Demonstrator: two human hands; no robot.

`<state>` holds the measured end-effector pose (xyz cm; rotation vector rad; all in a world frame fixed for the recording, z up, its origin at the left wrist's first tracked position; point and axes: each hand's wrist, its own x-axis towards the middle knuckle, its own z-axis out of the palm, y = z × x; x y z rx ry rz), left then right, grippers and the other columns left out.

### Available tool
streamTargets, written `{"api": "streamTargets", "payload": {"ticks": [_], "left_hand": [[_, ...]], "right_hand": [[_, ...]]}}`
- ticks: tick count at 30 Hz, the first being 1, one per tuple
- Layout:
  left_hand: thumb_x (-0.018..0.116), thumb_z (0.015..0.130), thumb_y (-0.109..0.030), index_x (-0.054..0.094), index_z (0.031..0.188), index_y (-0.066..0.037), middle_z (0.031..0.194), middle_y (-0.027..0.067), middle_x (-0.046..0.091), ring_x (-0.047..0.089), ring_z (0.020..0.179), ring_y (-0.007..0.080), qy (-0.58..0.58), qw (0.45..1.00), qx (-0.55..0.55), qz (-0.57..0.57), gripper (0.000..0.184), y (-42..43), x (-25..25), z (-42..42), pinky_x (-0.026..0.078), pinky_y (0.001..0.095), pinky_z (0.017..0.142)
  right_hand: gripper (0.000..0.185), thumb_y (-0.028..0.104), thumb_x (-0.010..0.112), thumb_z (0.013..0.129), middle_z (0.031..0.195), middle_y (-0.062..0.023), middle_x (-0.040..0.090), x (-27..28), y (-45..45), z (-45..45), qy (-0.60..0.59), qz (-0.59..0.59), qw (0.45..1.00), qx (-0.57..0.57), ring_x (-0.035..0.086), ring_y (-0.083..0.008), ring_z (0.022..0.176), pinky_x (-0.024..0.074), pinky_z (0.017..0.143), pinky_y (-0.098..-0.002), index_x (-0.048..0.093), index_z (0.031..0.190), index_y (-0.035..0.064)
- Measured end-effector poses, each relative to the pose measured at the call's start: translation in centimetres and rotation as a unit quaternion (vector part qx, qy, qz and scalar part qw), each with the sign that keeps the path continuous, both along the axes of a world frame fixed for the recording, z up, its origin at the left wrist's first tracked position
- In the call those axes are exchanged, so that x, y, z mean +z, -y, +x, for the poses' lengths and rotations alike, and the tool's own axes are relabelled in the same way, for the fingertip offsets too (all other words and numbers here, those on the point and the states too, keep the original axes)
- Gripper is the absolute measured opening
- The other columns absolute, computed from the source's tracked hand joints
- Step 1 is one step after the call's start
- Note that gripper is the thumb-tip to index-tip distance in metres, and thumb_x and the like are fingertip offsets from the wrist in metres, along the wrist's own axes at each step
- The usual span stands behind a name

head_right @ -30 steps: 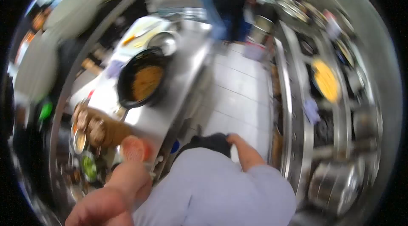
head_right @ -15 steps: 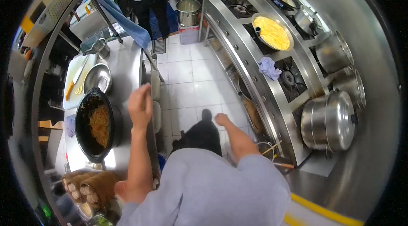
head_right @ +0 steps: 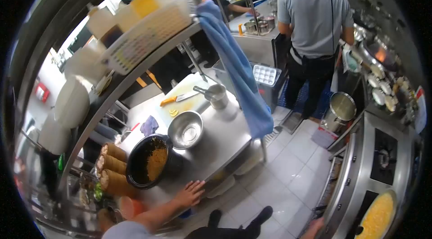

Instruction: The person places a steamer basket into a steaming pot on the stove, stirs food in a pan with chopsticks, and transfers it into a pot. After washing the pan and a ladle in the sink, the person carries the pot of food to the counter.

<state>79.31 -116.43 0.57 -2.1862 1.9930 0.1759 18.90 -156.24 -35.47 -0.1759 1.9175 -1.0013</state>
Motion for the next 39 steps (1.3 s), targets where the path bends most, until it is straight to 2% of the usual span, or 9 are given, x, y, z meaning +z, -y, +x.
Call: {"api": "streamTargets", "payload": {"ticks": [4, 6, 10, 12, 21, 26, 29, 30, 39], "left_hand": [[0.063, 0.086, -0.035, 0.061, 0.117, -0.009, 0.157, 0.0110, 0.025, 0.027, 0.144, 0.0261, 0.020, 0.998, -0.025, 0.061, 0.041, 1.0, 0.0, -0.7, 0.023, 0.0432, 0.117], [0.061, 0.088, -0.036, 0.062, 0.113, -0.009, 0.157, 0.0103, 0.026, 0.027, 0.144, 0.0261, 0.019, 0.997, -0.016, 0.079, 0.037, 1.2, -0.8, -0.5, 0.023, 0.0434, 0.117], [0.061, 0.087, -0.036, 0.063, 0.105, -0.009, 0.152, 0.0094, 0.035, 0.030, 0.141, 0.0270, 0.025, 0.998, -0.003, 0.061, 0.032, 1.1, -1.3, -0.5, 0.022, 0.0443, 0.117], [0.064, 0.086, -0.034, 0.063, 0.102, -0.010, 0.149, 0.0097, 0.042, 0.036, 0.138, 0.0283, 0.021, 0.999, 0.005, 0.049, 0.029, 1.3, -1.4, -0.5, 0.022, 0.0450, 0.116], [0.060, 0.085, -0.033, 0.065, 0.105, -0.011, 0.141, 0.0061, 0.050, 0.030, 0.142, 0.0253, 0.023, 0.995, -0.011, 0.096, 0.030, -1.6, -4.6, 0.4, 0.020, 0.0432, 0.118], [0.062, 0.082, -0.023, 0.066, 0.092, -0.008, 0.137, 0.0061, 0.055, 0.039, 0.135, 0.0278, 0.017, 0.998, 0.029, 0.058, 0.018, 1.7, -2.6, 0.0, 0.032, 0.0472, 0.112], [0.063, 0.078, -0.018, 0.064, 0.085, -0.005, 0.139, 0.0065, 0.053, 0.040, 0.134, 0.0339, 0.034, 0.999, -0.002, 0.004, 0.015, 1.4, -3.5, 0.4, 0.034, 0.0507, 0.110], [0.063, 0.078, -0.018, 0.064, 0.085, -0.005, 0.139, 0.0065, 0.053, 0.040, 0.134, 0.0339, 0.007, 1.000, -0.031, 0.003, 0.015, 1.5, -4.2, 0.3, 0.034, 0.0507, 0.110], [0.059, 0.081, -0.017, 0.061, 0.089, -0.002, 0.136, 0.0110, 0.055, 0.037, 0.135, 0.0399, 0.022, 0.999, -0.026, -0.020, 0.017, 1.3, -3.6, 0.0, 0.030, 0.0553, 0.111]], "right_hand": [[0.061, 0.057, 0.058, 0.086, 0.072, -0.0086, 0.058, -2.4, 8.7, -2.1, -0.003, 0.067, 0.997, -0.029, 0.049, -0.0194, 0.050, 0.0431, 0.047, -0.0335, 0.057, 0.119, 0.0060], [0.069, 0.060, 0.060, 0.083, 0.080, -0.0122, 0.064, -1.0, 11.5, 0.9, -0.068, -0.061, 0.988, -0.128, 0.060, -0.0217, 0.066, 0.0502, 0.059, -0.0310, 0.054, 0.120, 0.0012], [0.070, 0.054, 0.059, 0.086, 0.098, -0.0187, 0.065, 0.4, 14.9, 2.5, -0.027, 0.011, 0.990, -0.136, 0.065, -0.0246, 0.090, 0.0530, 0.074, -0.0337, 0.049, 0.123, -0.0032], [0.051, 0.045, 0.060, 0.087, 0.113, -0.0156, 0.061, -1.3, 14.8, 0.3, 0.014, 0.020, 0.990, -0.137, 0.062, -0.0245, 0.097, 0.0534, 0.077, -0.0370, 0.059, 0.120, 0.0061], [0.027, 0.030, 0.053, 0.092, 0.093, -0.0119, 0.058, -2.2, 15.7, -0.7, 0.116, -0.044, 0.988, -0.094, 0.057, -0.0248, 0.084, 0.0508, 0.075, -0.0383, 0.058, 0.106, 0.0063], [0.017, 0.021, 0.050, 0.095, 0.081, -0.0099, 0.057, -7.2, 13.7, -8.3, 0.292, -0.158, 0.940, -0.073, 0.055, -0.0249, 0.077, 0.0494, 0.073, -0.0391, 0.058, 0.098, 0.0064], [0.016, 0.025, 0.057, 0.094, 0.064, -0.0043, 0.048, 6.2, 12.7, 1.7, 0.195, -0.096, 0.966, -0.138, 0.050, -0.0178, 0.056, 0.0415, 0.047, -0.0294, 0.050, 0.086, 0.0130], [0.021, 0.025, 0.059, 0.092, 0.059, -0.0014, 0.047, 4.7, 12.5, 1.1, 0.243, -0.165, 0.941, -0.168, 0.047, -0.0139, 0.050, 0.0370, 0.041, -0.0250, 0.046, 0.079, 0.0145], [0.027, 0.037, 0.066, 0.090, 0.068, 0.0013, 0.056, 8.5, 9.9, 2.4, 0.335, -0.225, 0.909, -0.105, 0.055, -0.0110, 0.060, 0.0455, 0.052, -0.0222, 0.056, 0.079, 0.0134]]}}
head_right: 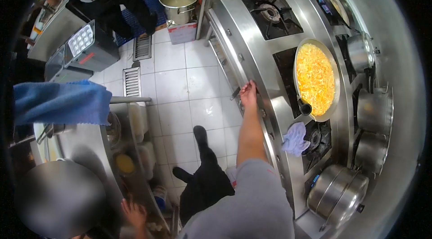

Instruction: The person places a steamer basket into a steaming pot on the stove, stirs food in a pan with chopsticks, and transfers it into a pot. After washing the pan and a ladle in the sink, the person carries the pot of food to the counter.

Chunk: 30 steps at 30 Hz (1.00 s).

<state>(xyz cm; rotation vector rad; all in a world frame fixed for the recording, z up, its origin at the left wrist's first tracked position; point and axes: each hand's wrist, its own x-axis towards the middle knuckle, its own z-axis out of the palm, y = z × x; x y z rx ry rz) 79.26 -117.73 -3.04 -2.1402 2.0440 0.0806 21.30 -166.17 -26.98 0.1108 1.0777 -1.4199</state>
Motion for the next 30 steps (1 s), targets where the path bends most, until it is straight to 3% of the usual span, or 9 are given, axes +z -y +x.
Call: {"api": "streamTargets", "payload": {"ticks": [5, 10, 14, 20, 22, 24, 25, 27, 30], "left_hand": [[0.062, 0.080, -0.013, 0.061, 0.093, -0.001, 0.134, 0.0122, 0.056, 0.040, 0.134, 0.0392, -0.038, 0.999, 0.005, 0.002, 0.018, 1.9, 2.4, -0.6, 0.032, 0.0535, 0.111], [0.070, 0.074, -0.016, 0.065, 0.094, -0.006, 0.128, 0.0082, 0.059, 0.040, 0.136, 0.0296, -0.094, 0.993, 0.049, -0.059, 0.024, 0.2, 2.5, -0.1, 0.032, 0.0496, 0.111], [0.069, 0.074, -0.009, 0.064, 0.103, -0.005, 0.131, 0.0081, 0.057, 0.040, 0.135, 0.0298, -0.210, 0.969, 0.048, -0.125, 0.030, -2.4, 0.8, 1.8, 0.031, 0.0499, 0.112], [0.065, 0.085, -0.010, 0.066, 0.101, -0.003, 0.114, 0.0124, 0.065, 0.066, 0.096, 0.0286, -0.406, 0.796, 0.304, -0.330, 0.017, -12.2, 6.5, -1.1, 0.053, 0.0377, 0.084], [0.062, 0.091, -0.015, 0.064, 0.105, -0.003, 0.104, 0.0122, 0.065, 0.066, 0.084, 0.0219, -0.485, 0.653, 0.476, -0.334, 0.018, -17.3, 5.3, -0.8, 0.054, 0.0341, 0.077], [0.059, 0.096, -0.019, 0.054, 0.120, -0.002, 0.094, 0.0094, 0.062, 0.064, 0.081, 0.0175, -0.557, 0.455, 0.536, -0.442, 0.030, -21.2, 5.7, 0.8, 0.054, 0.0337, 0.074], [0.059, 0.096, -0.019, 0.054, 0.120, -0.002, 0.094, 0.0094, 0.062, 0.064, 0.081, 0.0175, -0.564, 0.454, 0.530, -0.443, 0.030, -21.9, 7.1, 1.7, 0.054, 0.0337, 0.074], [0.057, 0.098, -0.022, 0.040, 0.131, 0.000, 0.090, 0.0095, 0.058, 0.062, 0.078, 0.0177, -0.583, 0.285, 0.549, -0.527, 0.043, -22.3, 11.3, 3.8, 0.054, 0.0316, 0.069], [0.057, 0.098, -0.022, 0.034, 0.134, 0.001, 0.094, 0.0118, 0.058, 0.063, 0.075, 0.0177, -0.510, 0.399, 0.553, -0.524, 0.048, -23.0, 11.2, 7.6, 0.055, 0.0289, 0.064]], "right_hand": [[0.039, 0.046, 0.062, 0.092, 0.079, -0.0030, 0.061, 3.5, -3.1, 4.7, -0.190, 0.106, 0.959, 0.180, 0.062, -0.0151, 0.068, 0.0495, 0.053, -0.0248, 0.056, 0.096, 0.0077], [0.036, 0.037, 0.061, 0.094, 0.075, -0.0047, 0.059, 5.0, -15.0, 13.7, -0.480, -0.022, 0.690, 0.541, 0.056, -0.0121, 0.062, 0.0458, 0.051, -0.0259, 0.056, 0.102, 0.0026], [0.033, 0.036, 0.059, 0.095, 0.085, -0.0087, 0.067, 8.3, -27.1, 20.4, -0.377, -0.066, 0.624, 0.681, 0.063, -0.0137, 0.070, 0.0493, 0.058, -0.0259, 0.059, 0.105, 0.0046], [0.024, 0.026, 0.057, 0.098, 0.073, -0.0035, 0.064, 21.4, -37.0, 36.9, -0.362, -0.207, 0.671, 0.613, 0.058, -0.0099, 0.062, 0.0469, 0.057, -0.0250, 0.065, 0.100, 0.0030], [0.026, 0.024, 0.058, 0.097, 0.071, -0.0045, 0.062, 27.8, -37.4, 43.5, -0.375, -0.274, 0.635, 0.617, 0.057, -0.0085, 0.064, 0.0457, 0.058, -0.0240, 0.064, 0.099, -0.0014], [0.030, 0.025, 0.058, 0.097, 0.080, -0.0092, 0.066, 33.1, -37.4, 50.0, -0.401, -0.343, 0.595, 0.606, 0.061, -0.0132, 0.072, 0.0487, 0.065, -0.0262, 0.063, 0.107, -0.0029], [0.029, 0.024, 0.057, 0.097, 0.087, -0.0092, 0.067, 33.6, -36.9, 53.2, -0.404, -0.386, 0.587, 0.586, 0.061, -0.0138, 0.078, 0.0493, 0.068, -0.0270, 0.063, 0.110, -0.0021], [0.033, 0.026, 0.058, 0.096, 0.100, -0.0112, 0.067, 34.7, -35.8, 59.3, -0.420, -0.451, 0.558, 0.556, 0.062, -0.0170, 0.090, 0.0505, 0.075, -0.0296, 0.063, 0.114, -0.0012], [0.044, 0.037, 0.064, 0.091, 0.112, -0.0163, 0.066, 35.9, -34.4, 66.8, -0.458, -0.430, 0.472, 0.619, 0.063, -0.0265, 0.099, 0.0507, 0.083, -0.0353, 0.063, 0.115, 0.0003]]}}
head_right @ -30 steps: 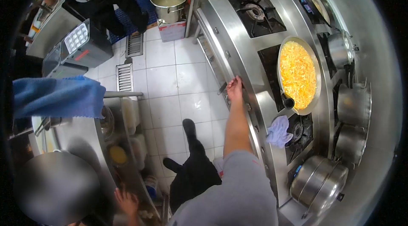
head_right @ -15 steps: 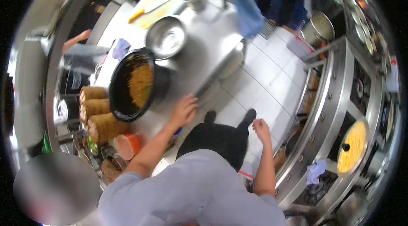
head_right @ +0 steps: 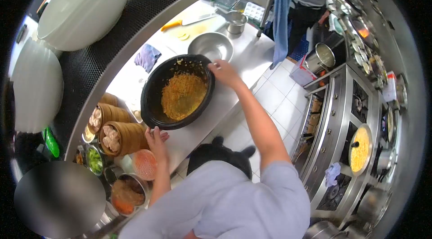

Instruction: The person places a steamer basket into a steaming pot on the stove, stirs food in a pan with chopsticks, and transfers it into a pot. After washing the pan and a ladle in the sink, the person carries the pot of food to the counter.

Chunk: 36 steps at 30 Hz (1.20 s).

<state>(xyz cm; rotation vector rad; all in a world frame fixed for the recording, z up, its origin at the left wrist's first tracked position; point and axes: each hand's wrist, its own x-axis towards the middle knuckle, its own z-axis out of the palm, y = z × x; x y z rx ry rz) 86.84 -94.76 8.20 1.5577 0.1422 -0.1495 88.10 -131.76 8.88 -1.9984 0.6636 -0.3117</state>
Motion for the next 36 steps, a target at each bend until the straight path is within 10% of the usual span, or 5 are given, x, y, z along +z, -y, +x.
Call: {"api": "streamTargets", "payload": {"ticks": [5, 11, 27, 30, 36], "left_hand": [[0.071, 0.087, -0.019, 0.046, 0.121, 0.002, 0.099, 0.0119, 0.059, 0.060, 0.068, 0.0167, -0.014, 0.986, -0.039, 0.163, 0.047, 1.0, 1.0, 4.2, 0.052, 0.0275, 0.050], [0.069, 0.087, -0.020, 0.050, 0.121, 0.002, 0.108, 0.0122, 0.061, 0.061, 0.077, 0.0224, -0.006, 0.979, -0.107, 0.172, 0.045, -2.8, -2.8, 6.9, 0.053, 0.0317, 0.055], [0.071, 0.087, -0.018, 0.027, 0.140, 0.015, 0.136, 0.0254, 0.044, 0.046, 0.123, 0.0305, 0.081, 0.816, -0.536, 0.201, 0.076, 11.2, 7.2, -14.2, 0.033, 0.0375, 0.108], [0.075, 0.082, -0.019, 0.035, 0.134, 0.013, 0.122, 0.0214, 0.055, 0.053, 0.113, 0.0309, 0.133, 0.800, -0.560, 0.170, 0.073, 16.9, 4.1, -20.6, 0.038, 0.0375, 0.104], [0.076, 0.081, -0.013, 0.047, 0.122, -0.003, 0.101, 0.0108, 0.064, 0.065, 0.073, 0.0183, -0.065, 0.662, -0.744, 0.066, 0.051, 29.9, 8.6, -40.0, 0.056, 0.0277, 0.051]], "right_hand": [[0.035, 0.030, 0.062, 0.083, 0.077, -0.0181, 0.068, 3.0, -1.3, 1.9, 0.001, -0.063, 0.994, 0.092, 0.068, -0.0265, 0.075, 0.0532, 0.066, -0.0397, 0.069, 0.083, -0.0040], [0.046, 0.035, 0.065, 0.079, 0.097, -0.0259, 0.067, -1.4, -2.9, -0.5, -0.023, -0.004, 0.999, 0.028, 0.066, -0.0385, 0.091, 0.0516, 0.077, -0.0455, 0.061, 0.101, -0.0052], [0.037, 0.025, 0.071, 0.073, 0.081, -0.0217, 0.066, 4.1, -6.3, -46.0, -0.014, 0.032, 0.910, -0.412, 0.066, -0.0332, 0.075, 0.0511, 0.069, -0.0404, 0.064, 0.096, -0.0035], [0.037, 0.025, 0.074, 0.073, 0.081, -0.0205, 0.066, 3.9, -5.5, -56.5, -0.071, -0.017, 0.862, -0.502, 0.065, -0.0302, 0.073, 0.0502, 0.069, -0.0390, 0.064, 0.095, -0.0026], [0.050, 0.025, 0.075, 0.074, 0.092, -0.0197, 0.067, 7.7, -3.4, -77.1, -0.087, 0.010, 0.781, -0.618, 0.064, -0.0250, 0.079, 0.0505, 0.075, -0.0351, 0.061, 0.114, -0.0025]]}}
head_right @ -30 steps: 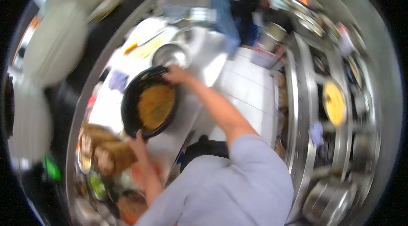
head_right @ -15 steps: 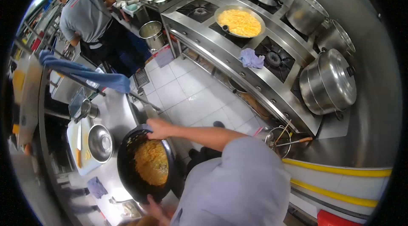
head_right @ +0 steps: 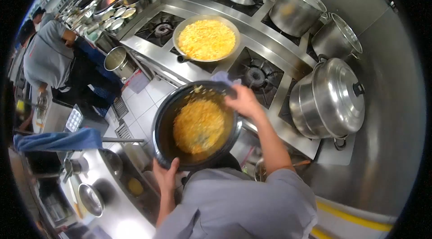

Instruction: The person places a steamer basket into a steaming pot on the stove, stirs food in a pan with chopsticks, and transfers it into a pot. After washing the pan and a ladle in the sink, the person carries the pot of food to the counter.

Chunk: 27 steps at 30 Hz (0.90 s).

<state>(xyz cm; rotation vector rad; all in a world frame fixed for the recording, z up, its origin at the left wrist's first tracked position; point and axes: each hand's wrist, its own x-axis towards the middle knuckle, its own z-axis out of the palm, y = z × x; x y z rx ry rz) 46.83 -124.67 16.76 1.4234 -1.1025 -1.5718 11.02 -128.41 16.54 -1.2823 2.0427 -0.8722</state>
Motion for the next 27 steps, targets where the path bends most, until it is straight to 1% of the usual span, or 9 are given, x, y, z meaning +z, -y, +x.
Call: {"api": "streamTargets", "payload": {"ticks": [2, 6, 9, 12, 13, 17, 20, 22, 27], "left_hand": [[0.076, 0.080, -0.012, 0.045, 0.124, 0.002, 0.105, 0.0143, 0.064, 0.066, 0.086, 0.0215, -0.058, 0.996, -0.056, 0.041, 0.055, 2.8, -1.6, -5.1, 0.059, 0.0304, 0.057], [0.074, 0.083, -0.009, 0.044, 0.125, 0.004, 0.107, 0.0176, 0.063, 0.068, 0.083, 0.0240, -0.190, 0.969, -0.121, 0.098, 0.053, 6.5, -2.8, -14.6, 0.061, 0.0307, 0.060], [0.073, 0.086, -0.013, 0.035, 0.125, 0.007, 0.110, 0.0234, 0.061, 0.070, 0.079, 0.0303, -0.227, 0.950, -0.174, 0.127, 0.058, 8.6, -5.1, -20.4, 0.062, 0.0349, 0.065], [0.067, 0.090, -0.009, 0.031, 0.130, 0.001, 0.116, 0.0226, 0.059, 0.069, 0.088, 0.0314, -0.306, 0.916, -0.202, 0.165, 0.054, 10.1, -6.2, -25.3, 0.062, 0.0382, 0.071], [0.065, 0.091, -0.007, 0.028, 0.133, -0.002, 0.118, 0.0212, 0.058, 0.069, 0.090, 0.0308, -0.323, 0.910, -0.204, 0.158, 0.055, 10.2, -7.3, -26.9, 0.062, 0.0398, 0.074], [0.064, 0.092, -0.006, 0.021, 0.140, -0.004, 0.113, 0.0172, 0.060, 0.069, 0.086, 0.0280, -0.323, 0.895, -0.221, 0.214, 0.064, 10.7, -9.1, -31.5, 0.061, 0.0373, 0.075], [0.062, 0.093, -0.006, 0.018, 0.143, -0.007, 0.108, 0.0163, 0.061, 0.069, 0.087, 0.0263, -0.358, 0.887, -0.241, 0.167, 0.066, 11.4, -9.7, -33.8, 0.061, 0.0359, 0.074], [0.059, 0.093, -0.001, 0.019, 0.139, -0.003, 0.091, 0.0153, 0.064, 0.070, 0.079, 0.0219, -0.347, 0.893, -0.240, 0.160, 0.062, 11.8, -9.2, -34.5, 0.061, 0.0323, 0.067], [0.060, 0.093, -0.002, 0.014, 0.142, 0.000, 0.085, 0.0136, 0.063, 0.070, 0.076, 0.0214, -0.337, 0.900, -0.235, 0.148, 0.067, 12.9, -10.9, -36.4, 0.060, 0.0307, 0.067]], "right_hand": [[0.045, 0.024, 0.074, 0.075, 0.091, -0.0170, 0.068, -0.3, 0.8, -7.0, -0.060, 0.022, 0.997, -0.036, 0.064, -0.0213, 0.078, 0.0503, 0.075, -0.0331, 0.063, 0.111, -0.0021], [0.040, 0.022, 0.074, 0.076, 0.087, -0.0116, 0.069, 1.4, 2.4, -16.8, -0.057, 0.014, 0.995, -0.076, 0.062, -0.0169, 0.078, 0.0498, 0.073, -0.0323, 0.064, 0.104, -0.0033], [0.047, 0.024, 0.073, 0.072, 0.094, -0.0160, 0.070, 1.4, 3.7, -22.9, -0.121, 0.046, 0.988, -0.087, 0.067, -0.0228, 0.087, 0.0498, 0.081, -0.0344, 0.064, 0.109, -0.0043], [0.055, 0.027, 0.073, 0.069, 0.104, -0.0182, 0.069, 2.1, 6.2, -26.8, -0.173, 0.108, 0.969, -0.136, 0.066, -0.0269, 0.097, 0.0488, 0.087, -0.0359, 0.063, 0.112, -0.0057], [0.053, 0.025, 0.071, 0.072, 0.107, -0.0166, 0.067, -0.2, 6.4, -30.0, -0.217, 0.096, 0.961, -0.145, 0.063, -0.0218, 0.099, 0.0474, 0.087, -0.0335, 0.061, 0.112, -0.0089], [0.040, 0.023, 0.068, 0.075, 0.093, -0.0084, 0.066, -1.2, 8.5, -35.3, -0.175, 0.161, 0.964, -0.119, 0.060, -0.0175, 0.084, 0.0468, 0.080, -0.0311, 0.064, 0.104, -0.0043], [0.049, 0.029, 0.070, 0.073, 0.100, -0.0134, 0.068, -2.6, 9.8, -39.2, -0.158, 0.187, 0.961, -0.125, 0.063, -0.0207, 0.093, 0.0470, 0.085, -0.0331, 0.064, 0.107, -0.0049], [0.045, 0.027, 0.069, 0.074, 0.097, -0.0117, 0.067, -2.7, 11.0, -39.9, -0.186, 0.197, 0.957, -0.100, 0.062, -0.0195, 0.089, 0.0470, 0.082, -0.0339, 0.064, 0.106, -0.0045], [0.028, 0.021, 0.069, 0.077, 0.085, -0.0019, 0.064, -4.0, 12.4, -41.7, -0.137, 0.193, 0.968, -0.089, 0.056, -0.0119, 0.078, 0.0447, 0.075, -0.0291, 0.065, 0.097, 0.0011]]}}
